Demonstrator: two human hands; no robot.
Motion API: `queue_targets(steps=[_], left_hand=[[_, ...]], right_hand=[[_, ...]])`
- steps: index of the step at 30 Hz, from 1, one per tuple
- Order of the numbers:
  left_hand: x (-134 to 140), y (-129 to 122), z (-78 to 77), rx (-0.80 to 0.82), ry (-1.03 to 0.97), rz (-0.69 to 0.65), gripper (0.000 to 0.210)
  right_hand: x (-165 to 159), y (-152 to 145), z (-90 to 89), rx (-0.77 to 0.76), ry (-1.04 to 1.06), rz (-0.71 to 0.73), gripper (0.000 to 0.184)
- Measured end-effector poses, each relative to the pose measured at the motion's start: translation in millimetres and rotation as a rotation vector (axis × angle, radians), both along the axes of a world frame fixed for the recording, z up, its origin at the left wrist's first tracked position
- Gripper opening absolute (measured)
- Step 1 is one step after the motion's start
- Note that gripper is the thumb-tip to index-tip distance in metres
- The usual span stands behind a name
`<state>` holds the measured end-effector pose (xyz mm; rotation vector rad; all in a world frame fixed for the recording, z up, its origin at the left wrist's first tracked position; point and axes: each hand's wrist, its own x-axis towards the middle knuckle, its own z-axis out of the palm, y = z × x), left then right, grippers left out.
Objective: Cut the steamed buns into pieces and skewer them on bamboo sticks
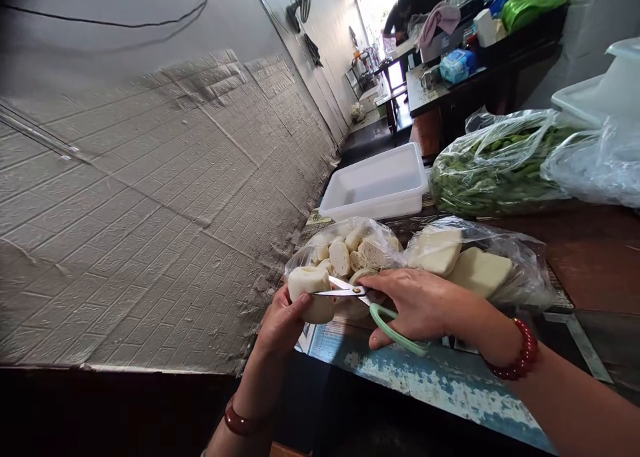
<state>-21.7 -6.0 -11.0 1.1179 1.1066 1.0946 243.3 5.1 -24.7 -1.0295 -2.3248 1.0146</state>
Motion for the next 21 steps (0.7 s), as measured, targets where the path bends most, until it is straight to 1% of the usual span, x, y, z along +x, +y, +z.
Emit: queue_targets(steps=[6, 9, 15, 21], left_hand=[[0.1, 3.3, -3.4, 0.007, -0.007, -0.022, 0.059], [0.0, 3.9, -3.5, -0.002, 0.006, -0.029, 0.058], [-1.0, 4.8, -5.4, -0.008, 0.031, -0.023, 0.056], [1.2, 5.4, -8.3, -0.033, 0.015, -0.008, 0.056]], right_hand=[[0.9, 0.3, 1.9, -0.012, -0.03, -0.004, 0.09], [2.1, 1.4, 3.7, -0.015, -0.022, -0.008, 0.085], [5.6, 5.3, 3.2, -0.017, 0.043, 0.022, 0.053], [8.6, 7.4, 2.5, -0.044, 0.091, 0.038, 0.032]])
